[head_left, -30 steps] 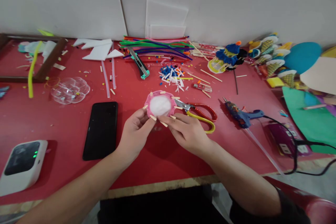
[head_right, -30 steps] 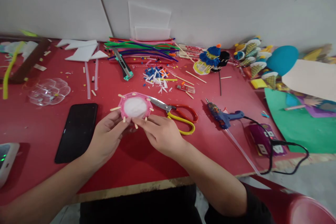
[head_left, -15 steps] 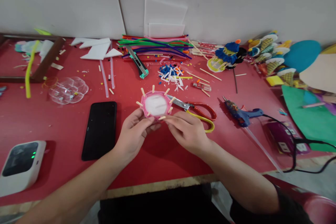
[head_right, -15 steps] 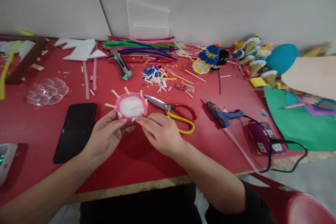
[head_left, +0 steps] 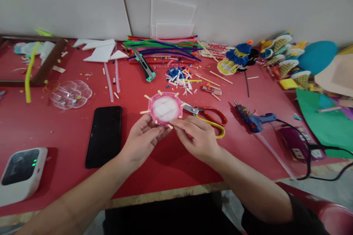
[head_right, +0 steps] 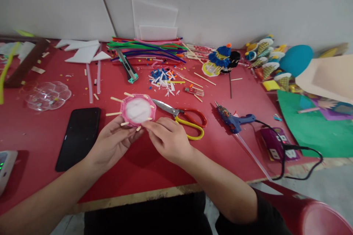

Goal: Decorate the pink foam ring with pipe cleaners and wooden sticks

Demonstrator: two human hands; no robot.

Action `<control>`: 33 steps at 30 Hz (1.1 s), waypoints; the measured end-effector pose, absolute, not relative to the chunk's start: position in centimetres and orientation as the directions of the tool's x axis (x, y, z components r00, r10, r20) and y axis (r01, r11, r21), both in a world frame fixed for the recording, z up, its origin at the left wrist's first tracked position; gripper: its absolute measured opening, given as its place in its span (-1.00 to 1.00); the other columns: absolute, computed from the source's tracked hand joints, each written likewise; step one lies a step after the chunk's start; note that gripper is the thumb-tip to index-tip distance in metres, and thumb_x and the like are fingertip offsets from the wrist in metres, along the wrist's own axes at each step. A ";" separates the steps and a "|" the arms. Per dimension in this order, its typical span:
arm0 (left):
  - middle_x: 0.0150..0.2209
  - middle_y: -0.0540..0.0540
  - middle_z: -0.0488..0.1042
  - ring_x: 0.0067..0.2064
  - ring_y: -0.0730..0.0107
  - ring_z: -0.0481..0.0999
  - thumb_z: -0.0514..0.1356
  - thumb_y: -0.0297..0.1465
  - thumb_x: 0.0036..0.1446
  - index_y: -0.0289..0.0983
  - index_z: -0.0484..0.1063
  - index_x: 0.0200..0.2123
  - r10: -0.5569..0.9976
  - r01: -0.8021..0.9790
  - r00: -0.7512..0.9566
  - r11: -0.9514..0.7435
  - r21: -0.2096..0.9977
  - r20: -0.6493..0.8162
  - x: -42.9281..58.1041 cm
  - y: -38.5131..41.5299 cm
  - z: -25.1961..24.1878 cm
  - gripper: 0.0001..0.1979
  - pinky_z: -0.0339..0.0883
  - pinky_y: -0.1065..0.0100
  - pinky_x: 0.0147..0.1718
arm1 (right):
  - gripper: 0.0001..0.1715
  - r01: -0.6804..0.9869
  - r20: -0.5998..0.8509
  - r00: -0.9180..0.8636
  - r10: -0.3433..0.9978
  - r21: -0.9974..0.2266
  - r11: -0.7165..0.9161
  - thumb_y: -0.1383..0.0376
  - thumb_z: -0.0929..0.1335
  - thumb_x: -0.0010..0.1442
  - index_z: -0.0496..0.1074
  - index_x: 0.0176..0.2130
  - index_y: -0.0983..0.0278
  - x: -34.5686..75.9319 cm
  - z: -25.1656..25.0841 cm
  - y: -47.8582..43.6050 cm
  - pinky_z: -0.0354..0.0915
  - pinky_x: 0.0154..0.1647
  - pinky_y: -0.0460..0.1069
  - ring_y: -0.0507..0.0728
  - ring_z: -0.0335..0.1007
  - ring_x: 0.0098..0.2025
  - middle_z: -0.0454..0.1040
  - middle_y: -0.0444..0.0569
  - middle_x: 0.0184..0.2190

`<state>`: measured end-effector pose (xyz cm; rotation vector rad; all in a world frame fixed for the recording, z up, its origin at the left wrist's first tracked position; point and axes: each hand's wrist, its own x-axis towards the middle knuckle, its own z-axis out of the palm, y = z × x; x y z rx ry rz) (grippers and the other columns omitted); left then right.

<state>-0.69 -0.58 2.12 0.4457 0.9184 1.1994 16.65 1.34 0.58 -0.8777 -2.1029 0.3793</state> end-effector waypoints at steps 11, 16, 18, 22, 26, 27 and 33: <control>-0.31 0.00 0.60 -0.23 0.40 0.58 0.40 -0.50 -0.06 -0.24 0.52 -0.29 0.922 -0.613 0.110 0.358 0.704 -0.372 -0.4 -0.5 2.1 -0.79 0.50 0.29 -0.08 | -0.74 0.443 0.587 -0.420 0.692 -0.533 0.721 0.45 0.29 0.26 0.49 -0.10 0.22 16.6 0.6 1.3 0.41 -0.30 -0.06 0.05 0.46 -0.36 0.56 -0.05 -0.36; -0.34 -0.01 0.61 -0.23 0.35 0.60 0.43 -0.44 -0.09 -0.24 0.52 -0.33 0.930 -0.597 0.090 0.337 0.728 -0.356 -0.3 -0.5 2.1 -0.79 0.52 0.28 -0.13 | -0.74 0.438 0.570 -0.424 0.704 -0.552 0.710 0.44 0.29 0.25 0.49 -0.10 0.26 16.4 0.4 1.1 0.41 -0.29 -0.05 0.07 0.47 -0.35 0.54 -0.03 -0.38; -0.33 -0.01 0.61 -0.22 0.34 0.61 0.44 -0.44 -0.09 -0.24 0.51 -0.34 0.929 -0.590 0.079 0.336 0.734 -0.362 -0.2 -0.5 2.0 -0.78 0.51 0.29 -0.13 | -0.75 0.434 0.571 -0.421 0.705 -0.555 0.709 0.44 0.30 0.25 0.49 -0.10 0.28 16.3 0.3 1.0 0.41 -0.30 -0.05 0.07 0.47 -0.36 0.54 -0.03 -0.40; -0.36 0.00 0.60 -0.25 0.37 0.60 0.43 -0.46 -0.11 -0.25 0.50 -0.32 0.926 -0.569 0.036 0.328 0.755 -0.375 -0.2 -0.4 1.8 -0.76 0.50 0.32 -0.17 | -0.71 0.429 0.564 -0.435 0.702 -0.555 0.713 0.45 0.29 0.25 0.48 -0.06 0.25 16.0 0.5 0.9 0.42 -0.28 -0.04 0.07 0.48 -0.35 0.57 -0.02 -0.35; -0.38 0.02 0.57 -0.29 0.43 0.56 0.40 -0.44 -0.06 -0.24 0.51 -0.32 0.938 -0.489 -0.039 0.282 0.825 -0.344 -0.4 -0.4 1.2 -0.80 0.45 0.40 -0.22 | -0.72 0.354 0.556 -0.449 0.699 -0.608 0.711 0.41 0.30 0.24 0.48 -0.06 0.25 16.1 1.5 1.0 0.44 -0.24 -0.01 0.08 0.49 -0.31 0.58 0.00 -0.30; -0.37 0.03 0.57 -0.29 0.45 0.55 0.38 -0.43 -0.03 -0.23 0.51 -0.29 0.946 -0.444 -0.063 0.258 0.858 -0.317 -0.5 -0.4 1.0 -0.81 0.44 0.42 -0.23 | -0.75 0.333 0.547 -0.439 0.713 -0.638 0.694 0.41 0.30 0.24 0.49 -0.10 0.25 16.3 1.8 1.0 0.44 -0.23 0.00 0.08 0.49 -0.30 0.57 0.00 -0.32; -0.12 -0.09 0.58 -0.19 0.37 0.55 0.27 -0.36 0.12 -0.23 0.49 -0.20 0.982 -0.075 -0.142 0.114 0.991 -0.124 -0.8 -0.7 1.3 -0.83 0.42 0.36 -0.17 | -0.80 0.199 0.313 -0.265 0.912 -0.908 0.369 0.19 0.39 0.20 0.44 -0.18 0.22 17.3 2.1 1.4 0.43 -0.13 0.04 0.12 0.49 -0.18 0.52 -0.02 -0.24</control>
